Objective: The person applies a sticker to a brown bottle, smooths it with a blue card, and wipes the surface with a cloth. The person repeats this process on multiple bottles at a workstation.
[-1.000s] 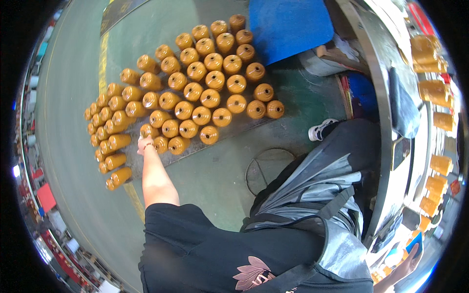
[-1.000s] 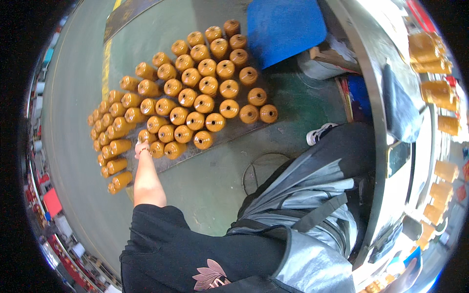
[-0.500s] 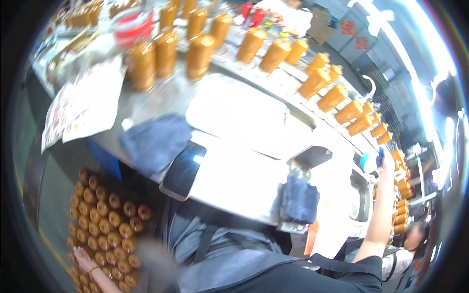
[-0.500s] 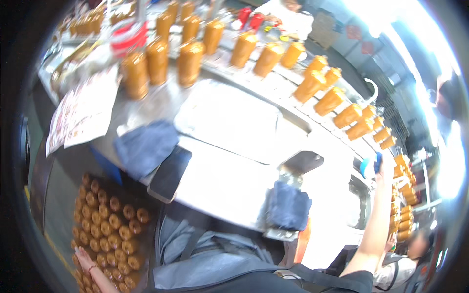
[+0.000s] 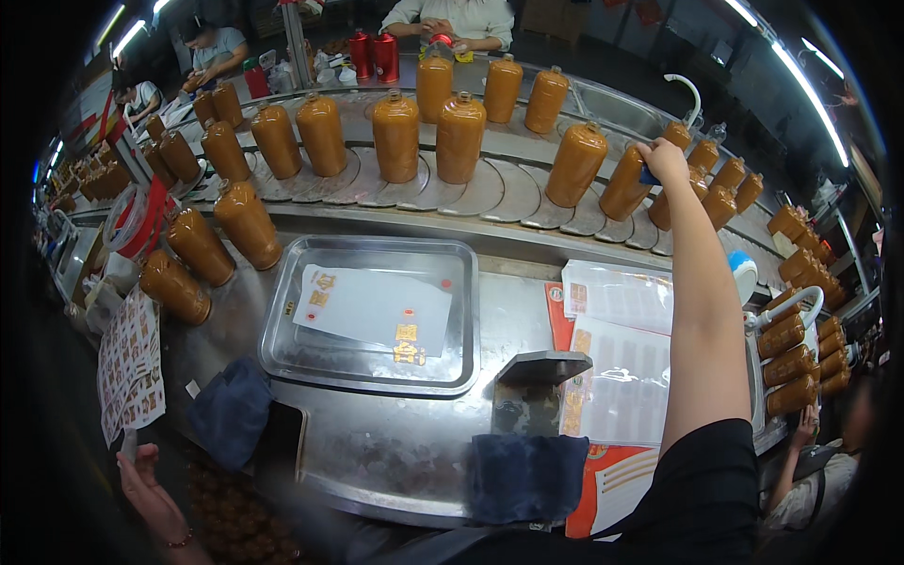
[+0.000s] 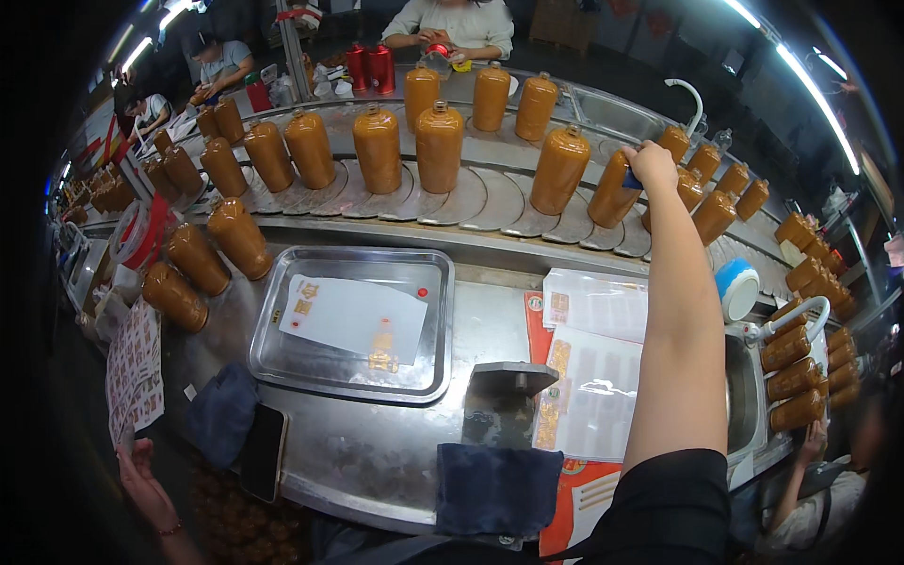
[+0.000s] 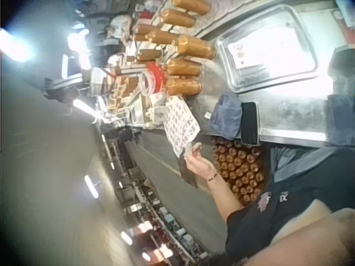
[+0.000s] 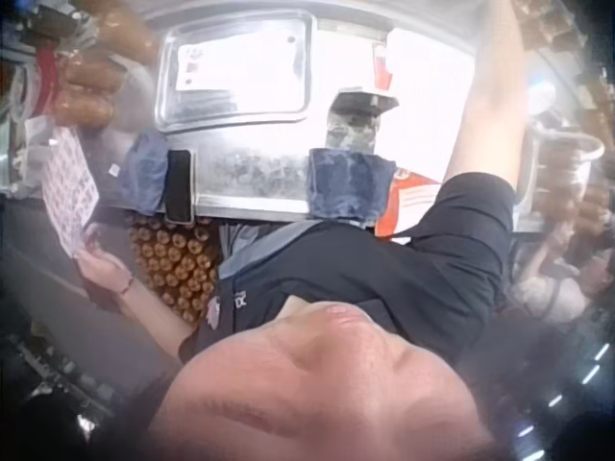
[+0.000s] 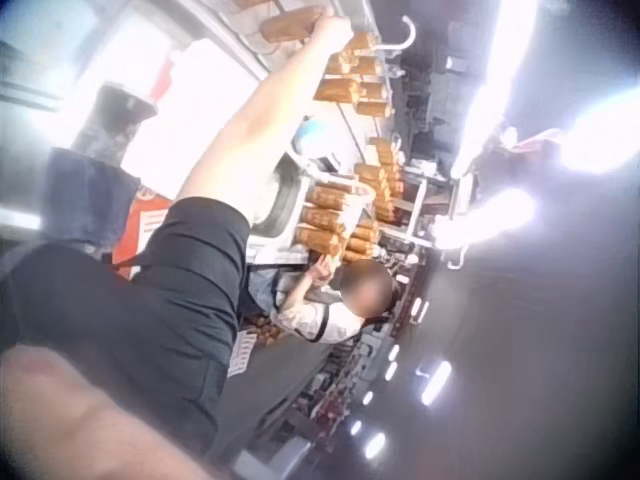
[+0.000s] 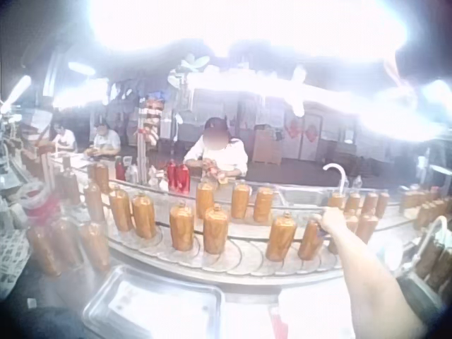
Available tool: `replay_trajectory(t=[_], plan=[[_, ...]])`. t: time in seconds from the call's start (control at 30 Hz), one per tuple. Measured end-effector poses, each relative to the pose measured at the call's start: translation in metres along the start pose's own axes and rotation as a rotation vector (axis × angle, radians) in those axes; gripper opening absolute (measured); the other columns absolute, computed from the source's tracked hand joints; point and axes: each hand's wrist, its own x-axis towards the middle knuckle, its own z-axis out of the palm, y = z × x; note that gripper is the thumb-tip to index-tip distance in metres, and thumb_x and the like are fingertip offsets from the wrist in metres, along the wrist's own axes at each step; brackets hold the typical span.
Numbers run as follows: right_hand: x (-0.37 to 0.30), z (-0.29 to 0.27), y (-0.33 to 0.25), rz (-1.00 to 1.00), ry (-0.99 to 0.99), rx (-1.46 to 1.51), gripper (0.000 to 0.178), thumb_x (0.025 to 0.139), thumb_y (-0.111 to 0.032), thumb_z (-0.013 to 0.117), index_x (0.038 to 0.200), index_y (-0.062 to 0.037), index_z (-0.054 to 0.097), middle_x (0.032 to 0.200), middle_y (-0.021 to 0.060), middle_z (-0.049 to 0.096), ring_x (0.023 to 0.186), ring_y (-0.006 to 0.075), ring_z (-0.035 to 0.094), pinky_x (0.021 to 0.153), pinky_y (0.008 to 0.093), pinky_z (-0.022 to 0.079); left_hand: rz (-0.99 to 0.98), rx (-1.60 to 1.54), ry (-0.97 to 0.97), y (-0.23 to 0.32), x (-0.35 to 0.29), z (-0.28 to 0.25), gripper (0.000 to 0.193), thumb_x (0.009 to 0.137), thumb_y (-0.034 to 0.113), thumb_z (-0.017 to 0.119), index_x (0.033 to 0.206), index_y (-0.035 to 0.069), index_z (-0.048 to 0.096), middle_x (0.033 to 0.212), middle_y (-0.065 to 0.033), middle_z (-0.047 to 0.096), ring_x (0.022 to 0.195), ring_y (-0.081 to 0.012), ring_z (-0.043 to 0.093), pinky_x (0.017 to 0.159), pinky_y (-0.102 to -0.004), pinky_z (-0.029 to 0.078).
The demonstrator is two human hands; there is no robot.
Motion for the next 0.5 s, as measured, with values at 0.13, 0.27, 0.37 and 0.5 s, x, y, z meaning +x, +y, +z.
replay_trajectory(t=[0.13,0.27,0.37,0.5], plan=[[-0.014,0.007,0.032,0.001,0.118,0.030,0.050,0.095,-0.048,0.066,0.124,-0.0080,0.066,0.116,0.0201,0.074,0.112,0.0365,0.071,0.094,0.0477,0.055,0.183,-0.027,-0.372,0.024,-0.040,0.081,0.048,0.115,0.028,0.039,0.119,-0.011,0.066,0.098,-0.0134,0.071,0.094,-0.0207,0.067,0.092,-0.0364,0.053],[-0.082,-0.017,0.064,-0.116,0.217,0.224,0.038,0.095,-0.039,0.070,0.111,-0.0055,0.066,0.107,0.0190,0.075,0.102,0.0366,0.072,0.089,0.0444,0.056,0.388,0.036,-0.653,0.063,-0.083,0.163,0.044,0.108,0.031,0.053,0.111,-0.009,0.070,0.100,-0.0155,0.072,0.092,-0.0223,0.067,0.086,-0.0337,0.053],[-0.157,-0.085,0.061,-0.208,0.216,0.384,0.032,0.094,-0.034,0.074,0.108,-0.0052,0.068,0.099,0.0169,0.076,0.096,0.0324,0.074,0.086,0.0398,0.056,0.453,-0.080,-0.950,0.090,-0.107,0.218,0.033,0.100,0.028,0.067,0.101,-0.005,0.073,0.101,-0.0161,0.073,0.094,-0.0249,0.068,0.084,-0.0354,0.053],[-0.255,-0.188,0.055,-0.525,0.022,0.527,0.021,0.093,-0.022,0.071,0.099,-0.0024,0.067,0.073,0.0006,0.056,0.068,0.0090,0.052,0.065,0.0275,0.043,0.812,-0.194,-1.242,0.125,-0.134,0.289,0.038,0.098,0.024,0.067,0.119,-0.007,0.069,0.120,-0.0185,0.069,0.113,-0.0278,0.064,0.095,-0.0364,0.052]])
